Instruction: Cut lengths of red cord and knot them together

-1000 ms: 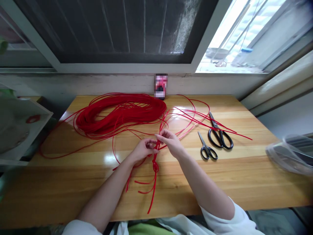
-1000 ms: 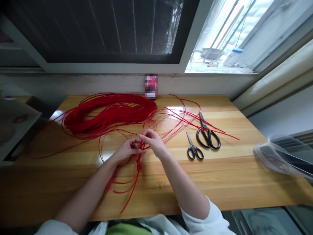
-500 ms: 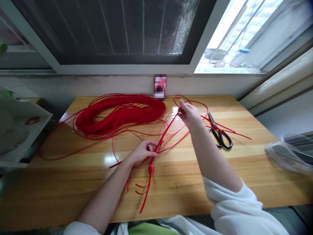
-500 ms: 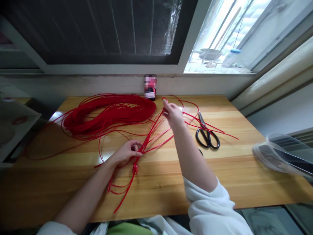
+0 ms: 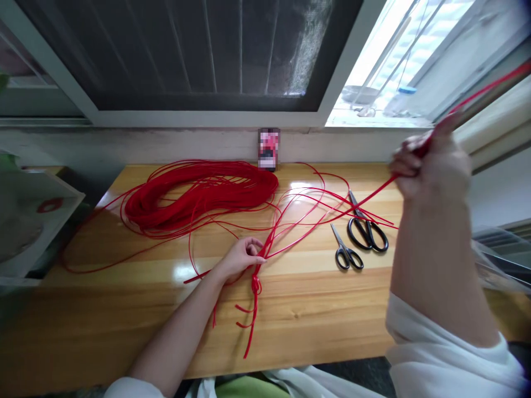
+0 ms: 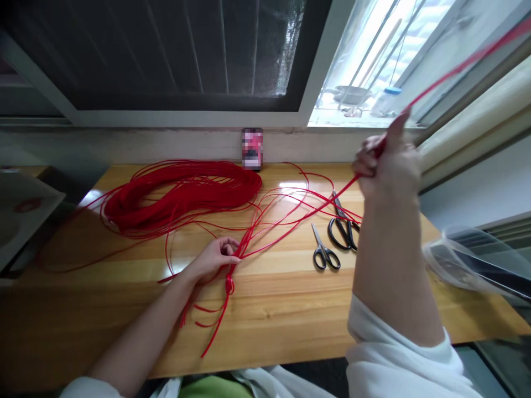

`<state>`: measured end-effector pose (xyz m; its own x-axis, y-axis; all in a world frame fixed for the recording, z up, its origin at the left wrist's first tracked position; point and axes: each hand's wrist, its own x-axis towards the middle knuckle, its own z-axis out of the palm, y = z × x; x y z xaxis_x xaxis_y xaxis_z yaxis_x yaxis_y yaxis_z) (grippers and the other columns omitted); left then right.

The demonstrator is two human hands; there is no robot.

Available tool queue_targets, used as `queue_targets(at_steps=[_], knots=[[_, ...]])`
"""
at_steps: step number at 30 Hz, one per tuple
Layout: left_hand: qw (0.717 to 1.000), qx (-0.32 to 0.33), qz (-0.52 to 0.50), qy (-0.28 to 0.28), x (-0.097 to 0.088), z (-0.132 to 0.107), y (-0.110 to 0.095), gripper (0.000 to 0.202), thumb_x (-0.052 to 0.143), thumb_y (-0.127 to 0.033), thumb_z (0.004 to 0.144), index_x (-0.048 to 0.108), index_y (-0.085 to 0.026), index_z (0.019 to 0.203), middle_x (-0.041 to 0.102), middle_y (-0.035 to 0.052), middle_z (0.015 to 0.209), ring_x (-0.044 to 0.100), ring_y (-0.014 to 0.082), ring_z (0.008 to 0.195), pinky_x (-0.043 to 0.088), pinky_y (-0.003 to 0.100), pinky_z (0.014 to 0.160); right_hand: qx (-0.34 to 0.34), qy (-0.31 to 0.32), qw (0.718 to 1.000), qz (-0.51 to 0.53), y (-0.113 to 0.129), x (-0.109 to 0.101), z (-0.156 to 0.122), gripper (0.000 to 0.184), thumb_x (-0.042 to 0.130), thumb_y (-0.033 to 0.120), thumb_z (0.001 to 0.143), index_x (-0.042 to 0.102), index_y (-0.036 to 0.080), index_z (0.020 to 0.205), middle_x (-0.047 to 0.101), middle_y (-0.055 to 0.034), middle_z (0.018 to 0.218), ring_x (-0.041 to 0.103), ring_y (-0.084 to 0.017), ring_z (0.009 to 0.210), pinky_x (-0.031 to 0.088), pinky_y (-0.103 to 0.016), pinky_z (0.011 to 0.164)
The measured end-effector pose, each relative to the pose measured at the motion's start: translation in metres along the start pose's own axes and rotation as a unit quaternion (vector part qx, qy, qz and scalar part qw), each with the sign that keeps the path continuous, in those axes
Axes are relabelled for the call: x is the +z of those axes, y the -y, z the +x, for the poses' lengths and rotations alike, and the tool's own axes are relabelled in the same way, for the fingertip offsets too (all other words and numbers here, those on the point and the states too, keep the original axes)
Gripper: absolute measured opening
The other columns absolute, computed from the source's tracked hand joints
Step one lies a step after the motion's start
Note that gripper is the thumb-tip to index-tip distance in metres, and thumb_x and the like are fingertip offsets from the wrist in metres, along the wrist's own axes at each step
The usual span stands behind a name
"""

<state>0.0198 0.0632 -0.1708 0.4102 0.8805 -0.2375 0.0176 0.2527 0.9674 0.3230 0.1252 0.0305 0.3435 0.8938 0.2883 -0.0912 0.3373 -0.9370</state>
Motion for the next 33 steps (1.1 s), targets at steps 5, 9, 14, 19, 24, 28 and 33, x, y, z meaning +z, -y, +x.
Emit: queue_targets(at_steps=[5, 9, 14, 19, 24, 28, 33], knots=[[0.998, 0.023, -0.022, -0.062, 0.005, 0.001, -0.001, 0.036, 0.074, -0.022, 0.055, 0.053, -0.013, 0.084, 0.043, -0.0082, 0.054, 0.037, 0.0046, 0.049, 0.027, 0.019, 0.050, 0.183, 0.154, 0.970, -0.035, -0.047, 0.054, -0.091, 0.022, 0.059, 0.035, 0.076, 0.052, 0.018, 0.064, 0.036, 0.0086, 0.042, 0.023, -0.002, 0.030, 0.009, -0.019, 0.030], [0.995, 0.042, -0.046, -0.074, 0.005, 0.002, 0.000, 0.037, 0.073, -0.021, 0.055, 0.053, -0.014, 0.086, 0.043, -0.0086, 0.054, 0.037, 0.0045, 0.049, 0.028, 0.018, 0.050, 0.298, 0.259, 0.919, 0.009, -0.107, 0.074, -0.153, 0.033, 0.059, 0.035, 0.071, 0.049, 0.022, 0.101, 0.057, 0.0039, 0.069, 0.037, -0.004, 0.034, 0.020, -0.019, 0.030], [0.994, 0.048, -0.050, -0.086, 0.003, 0.003, -0.001, 0.038, 0.073, -0.024, 0.056, 0.054, -0.015, 0.088, 0.048, -0.0071, 0.056, 0.043, 0.0062, 0.051, 0.032, 0.019, 0.052, 0.275, 0.226, 0.933, -0.054, -0.162, 0.077, -0.193, 0.022, 0.049, 0.042, 0.077, 0.046, 0.020, 0.082, 0.035, 0.0102, 0.044, 0.029, -0.006, 0.035, 0.019, -0.020, 0.035], [0.992, 0.078, -0.062, -0.074, 0.000, 0.004, -0.001, 0.043, 0.073, -0.022, 0.058, 0.055, -0.017, 0.097, 0.047, -0.0072, 0.057, 0.044, 0.0063, 0.054, 0.033, 0.019, 0.055, 0.237, 0.193, 0.934, -0.188, -0.178, 0.072, -0.203, 0.024, 0.042, 0.043, 0.082, 0.038, 0.022, 0.069, 0.037, 0.0084, 0.042, 0.032, -0.008, 0.037, 0.023, -0.022, 0.038], [0.992, 0.076, -0.080, -0.060, -0.002, 0.005, -0.004, 0.042, 0.071, -0.024, 0.061, 0.052, -0.017, 0.098, 0.044, -0.0081, 0.057, 0.041, 0.0053, 0.053, 0.032, 0.018, 0.053, 0.233, 0.272, 0.899, -0.252, -0.158, 0.062, -0.208, 0.017, 0.036, 0.036, 0.086, 0.037, 0.023, 0.075, 0.047, 0.0073, 0.045, 0.040, -0.010, 0.037, 0.029, -0.022, 0.041], [0.993, 0.064, -0.076, -0.065, -0.003, 0.004, -0.005, 0.044, 0.072, -0.024, 0.060, 0.051, -0.016, 0.097, 0.045, -0.0077, 0.058, 0.041, 0.0049, 0.052, 0.031, 0.018, 0.053, 0.238, 0.371, 0.855, -0.272, -0.145, 0.051, -0.214, 0.014, 0.035, 0.032, 0.087, 0.039, 0.022, 0.079, 0.056, 0.0047, 0.052, 0.049, -0.010, 0.042, 0.035, -0.021, 0.045], [0.995, 0.057, -0.070, -0.046, 0.000, -0.001, -0.007, 0.046, 0.073, -0.021, 0.057, 0.050, -0.017, 0.097, 0.044, -0.0084, 0.056, 0.039, 0.0047, 0.051, 0.030, 0.018, 0.052, 0.233, 0.452, 0.793, -0.334, -0.133, 0.040, -0.208, 0.010, 0.036, 0.026, 0.086, 0.042, 0.022, 0.079, 0.057, 0.0037, 0.054, 0.051, -0.011, 0.045, 0.034, -0.020, 0.045]])
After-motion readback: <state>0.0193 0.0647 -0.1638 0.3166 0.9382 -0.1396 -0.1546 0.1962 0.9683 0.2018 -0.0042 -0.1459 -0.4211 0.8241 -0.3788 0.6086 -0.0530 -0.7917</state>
